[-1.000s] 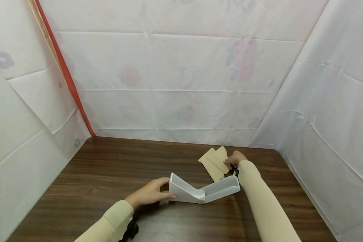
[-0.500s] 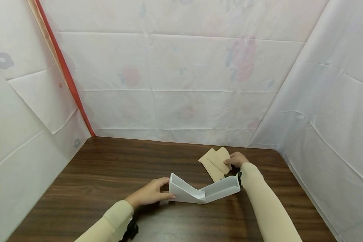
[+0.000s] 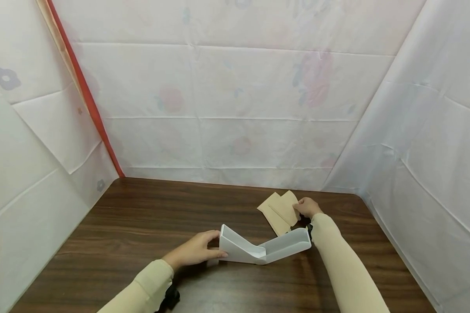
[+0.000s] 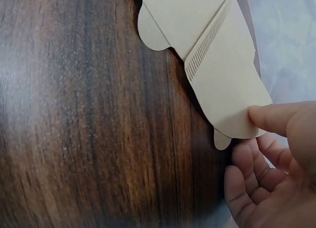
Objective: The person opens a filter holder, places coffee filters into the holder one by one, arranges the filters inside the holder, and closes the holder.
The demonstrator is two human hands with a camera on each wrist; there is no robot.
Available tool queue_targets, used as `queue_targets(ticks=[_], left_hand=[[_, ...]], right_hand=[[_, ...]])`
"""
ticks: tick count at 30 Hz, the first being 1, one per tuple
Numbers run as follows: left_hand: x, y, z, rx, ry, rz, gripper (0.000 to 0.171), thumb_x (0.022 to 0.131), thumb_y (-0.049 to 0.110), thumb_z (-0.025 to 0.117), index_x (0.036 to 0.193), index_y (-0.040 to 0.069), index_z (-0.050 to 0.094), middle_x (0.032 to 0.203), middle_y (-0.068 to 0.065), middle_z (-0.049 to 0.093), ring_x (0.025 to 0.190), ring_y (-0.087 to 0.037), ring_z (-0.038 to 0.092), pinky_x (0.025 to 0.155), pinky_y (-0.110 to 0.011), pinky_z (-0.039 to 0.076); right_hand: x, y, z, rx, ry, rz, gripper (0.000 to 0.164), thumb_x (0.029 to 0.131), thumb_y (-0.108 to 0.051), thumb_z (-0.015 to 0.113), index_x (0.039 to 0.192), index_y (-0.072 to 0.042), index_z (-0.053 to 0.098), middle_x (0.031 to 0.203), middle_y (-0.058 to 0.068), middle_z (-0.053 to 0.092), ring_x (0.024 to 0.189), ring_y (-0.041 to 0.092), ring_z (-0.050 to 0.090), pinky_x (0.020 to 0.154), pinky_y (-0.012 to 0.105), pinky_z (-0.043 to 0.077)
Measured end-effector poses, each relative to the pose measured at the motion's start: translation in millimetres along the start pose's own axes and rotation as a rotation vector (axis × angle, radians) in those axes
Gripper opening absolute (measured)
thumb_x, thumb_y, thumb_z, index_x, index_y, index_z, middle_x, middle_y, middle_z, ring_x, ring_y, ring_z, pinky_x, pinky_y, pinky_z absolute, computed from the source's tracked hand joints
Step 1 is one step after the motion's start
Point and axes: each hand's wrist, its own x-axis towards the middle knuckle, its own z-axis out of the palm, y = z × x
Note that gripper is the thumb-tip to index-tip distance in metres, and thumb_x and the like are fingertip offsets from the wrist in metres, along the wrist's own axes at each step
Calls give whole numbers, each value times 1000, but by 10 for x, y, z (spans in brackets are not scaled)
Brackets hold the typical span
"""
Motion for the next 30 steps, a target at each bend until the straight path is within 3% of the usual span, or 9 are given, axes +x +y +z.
queue_targets(ticks=[8, 16, 21, 27, 30], left_hand=[[14, 6, 6, 1, 3, 0, 36, 93, 27, 75, 125, 17, 61, 124, 4, 64, 116, -19, 61, 92, -27, 52], [23, 6, 16, 10, 3, -4, 37, 93, 28, 75, 126, 18, 61, 125, 4, 63, 118, -17, 60, 93, -26, 51], [28, 0, 12, 8, 5, -6, 37, 93, 28, 75, 126, 18, 61, 125, 5, 63, 118, -17, 60, 93, -27, 51], [39, 8, 17, 9, 7, -4, 38, 93, 28, 75, 126, 17, 61, 126, 4, 63, 118, -18, 60, 93, -27, 51], [43, 16, 19, 9, 4, -3, 38, 93, 28, 75, 126, 17, 61, 126, 4, 63, 118, -18, 60, 93, -27, 51]], right_hand=[[28, 27, -20, 5, -2, -6, 25, 100, -19, 58, 81, -8, 45, 69, 3, 47, 59, 16, 44, 58, 30, 39], [21, 58, -47, 67, -3, 2, 27, 99, -14, 52, 72, -10, 50, 67, 2, 47, 63, 18, 45, 60, 31, 42], [-27, 51, -62, 106, 23, 6, 22, 96, -11, 50, 94, 2, 68, 92, 12, 62, 79, 22, 55, 66, 32, 49], [-84, 66, -100, 187, 14, -27, 32, 99, -11, 49, 114, 13, 64, 90, 13, 61, 80, 22, 56, 73, 35, 53], [-96, 76, -107, 225, 26, -39, 33, 101, -12, 50, 116, 15, 62, 92, 13, 62, 81, 21, 57, 75, 35, 54]])
